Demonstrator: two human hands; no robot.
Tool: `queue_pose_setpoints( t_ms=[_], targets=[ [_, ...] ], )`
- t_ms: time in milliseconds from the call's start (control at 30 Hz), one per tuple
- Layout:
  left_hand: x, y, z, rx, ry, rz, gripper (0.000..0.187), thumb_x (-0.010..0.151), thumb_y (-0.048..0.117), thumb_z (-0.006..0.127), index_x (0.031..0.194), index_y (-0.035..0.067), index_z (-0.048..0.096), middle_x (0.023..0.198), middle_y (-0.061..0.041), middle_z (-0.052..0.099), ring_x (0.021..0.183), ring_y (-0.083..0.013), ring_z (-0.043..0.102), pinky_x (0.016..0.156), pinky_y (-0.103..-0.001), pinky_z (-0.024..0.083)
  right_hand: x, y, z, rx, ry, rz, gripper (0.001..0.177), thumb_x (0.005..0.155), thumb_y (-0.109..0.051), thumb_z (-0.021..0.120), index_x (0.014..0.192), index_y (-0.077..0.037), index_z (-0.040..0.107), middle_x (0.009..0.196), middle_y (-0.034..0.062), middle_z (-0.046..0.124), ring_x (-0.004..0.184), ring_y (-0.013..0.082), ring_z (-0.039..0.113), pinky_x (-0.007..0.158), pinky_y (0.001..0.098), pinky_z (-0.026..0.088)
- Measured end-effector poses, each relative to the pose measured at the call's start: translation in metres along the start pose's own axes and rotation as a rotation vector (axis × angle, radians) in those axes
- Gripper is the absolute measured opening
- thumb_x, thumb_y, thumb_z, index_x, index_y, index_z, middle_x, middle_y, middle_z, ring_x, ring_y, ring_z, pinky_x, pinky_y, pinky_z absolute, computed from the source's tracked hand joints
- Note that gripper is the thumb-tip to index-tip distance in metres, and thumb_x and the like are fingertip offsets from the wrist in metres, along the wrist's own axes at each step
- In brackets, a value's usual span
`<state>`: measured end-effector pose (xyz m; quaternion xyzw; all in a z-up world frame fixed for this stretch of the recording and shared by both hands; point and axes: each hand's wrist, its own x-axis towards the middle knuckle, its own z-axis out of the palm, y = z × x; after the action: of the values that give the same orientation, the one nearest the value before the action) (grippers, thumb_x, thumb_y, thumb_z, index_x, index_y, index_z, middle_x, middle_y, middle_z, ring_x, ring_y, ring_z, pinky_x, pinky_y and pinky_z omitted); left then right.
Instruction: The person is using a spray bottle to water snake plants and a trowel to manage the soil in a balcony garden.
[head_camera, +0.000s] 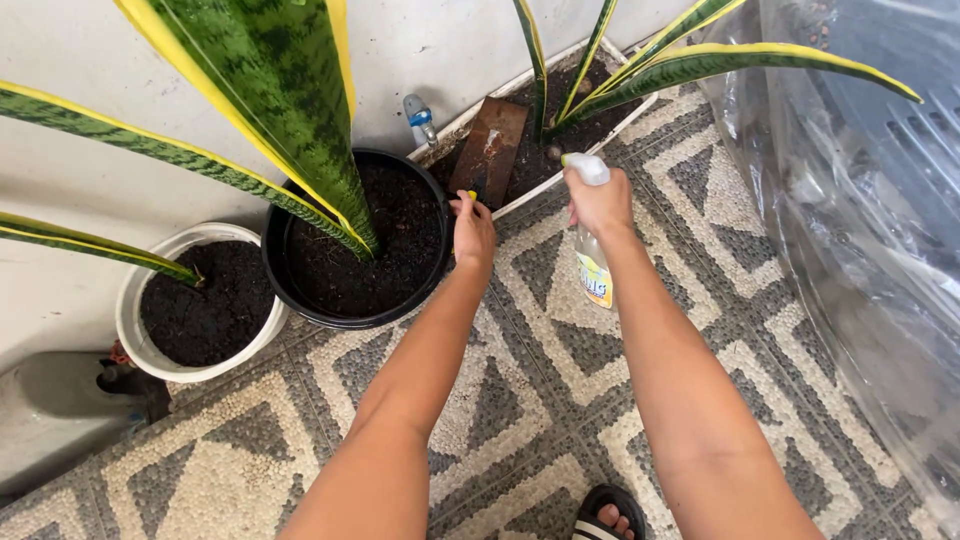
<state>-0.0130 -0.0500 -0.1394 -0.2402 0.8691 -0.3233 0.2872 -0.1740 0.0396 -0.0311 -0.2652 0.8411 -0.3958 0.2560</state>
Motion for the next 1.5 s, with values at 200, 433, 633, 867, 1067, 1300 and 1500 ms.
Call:
queue_pose_setpoints(
  t_ms=[200,433,633,867,1067,1300,1500],
  targets=[
    [0.037,0.028,0.041,-0.143,0.008,-0.049,0.057,0.108,0.024,0.042,0.153,-0.012,0.04,0.125,-0.022,0.07,0.122,-0.044,0.06,0.119,-0.065,0.005,-0.008,0.003,-0.001,-0.033,-0.139,0.068,0.037,0.092,-0.032,0.069,0.113,-0.003,0.076,0.083,0.0049,0.079,0.05,0.0145,0.067,0.056,0.0311,0.059],
    [0.019,-0.04,-0.012,-0.189,0.185,-0.156,0.057,0.1,0.025,0.046,0.149,-0.004,0.041,0.122,-0.019,0.067,0.113,-0.0318,0.065,0.111,-0.055,0.025,-0.006,0.01,-0.013,-0.027,-0.166,0.026,0.037,0.09,-0.029,0.07,0.12,-0.006,0.071,0.081,0.006,0.077,0.048,0.0142,0.066,0.056,0.0307,0.059],
    [0.027,-0.106,-0.03,-0.908,0.469,-0.352,0.032,0.093,-0.015,0.06,0.124,-0.006,0.063,0.11,-0.027,0.07,0.087,-0.0296,0.076,0.069,-0.037,0.062,-0.013,-0.005,-0.007,-0.122,-0.237,0.017,0.032,0.096,-0.029,0.066,0.113,-0.003,0.075,0.074,0.0089,0.073,0.051,0.0107,0.067,0.059,0.0281,0.059],
    [-0.001,-0.127,-0.039,-1.559,0.887,-0.531,0.038,0.086,0.006,0.077,0.121,0.002,0.065,0.109,-0.023,0.073,0.101,-0.0432,0.069,0.087,-0.048,0.055,-0.044,-0.04,0.006,-0.116,-0.229,-0.142,0.031,0.093,-0.03,0.068,0.106,-0.004,0.078,0.068,0.0082,0.072,0.051,0.0158,0.068,0.059,0.0346,0.059],
    [0.002,-0.122,-0.035,-1.63,0.877,-0.577,0.036,0.086,0.008,0.077,0.119,0.003,0.066,0.101,-0.021,0.075,0.098,-0.0408,0.071,0.089,-0.046,0.055,-0.035,-0.04,0.011,-0.18,-0.182,-0.086,0.036,0.09,-0.036,0.07,0.101,-0.002,0.074,0.07,0.0086,0.074,0.051,0.0175,0.072,0.061,0.0335,0.061],
    [0.014,-0.122,-0.038,-1.905,0.842,-0.582,0.038,0.09,0.014,0.076,0.125,0.001,0.066,0.099,-0.016,0.079,0.091,-0.0217,0.079,0.082,-0.034,0.061,-0.035,-0.039,-0.007,-0.087,-0.067,-0.107,0.035,0.089,-0.036,0.073,0.101,-0.003,0.075,0.07,0.0061,0.073,0.05,0.0167,0.07,0.058,0.0329,0.057],
    [0.02,-0.123,-0.04,-1.917,0.889,-0.643,0.04,0.091,0.017,0.078,0.125,0.0,0.067,0.099,-0.015,0.08,0.092,-0.0221,0.079,0.084,-0.034,0.061,-0.037,-0.038,-0.007,0.003,-0.089,-0.092,0.034,0.088,-0.033,0.069,0.101,-0.003,0.077,0.067,0.0078,0.071,0.052,0.0181,0.067,0.055,0.0368,0.056]
  ],
)
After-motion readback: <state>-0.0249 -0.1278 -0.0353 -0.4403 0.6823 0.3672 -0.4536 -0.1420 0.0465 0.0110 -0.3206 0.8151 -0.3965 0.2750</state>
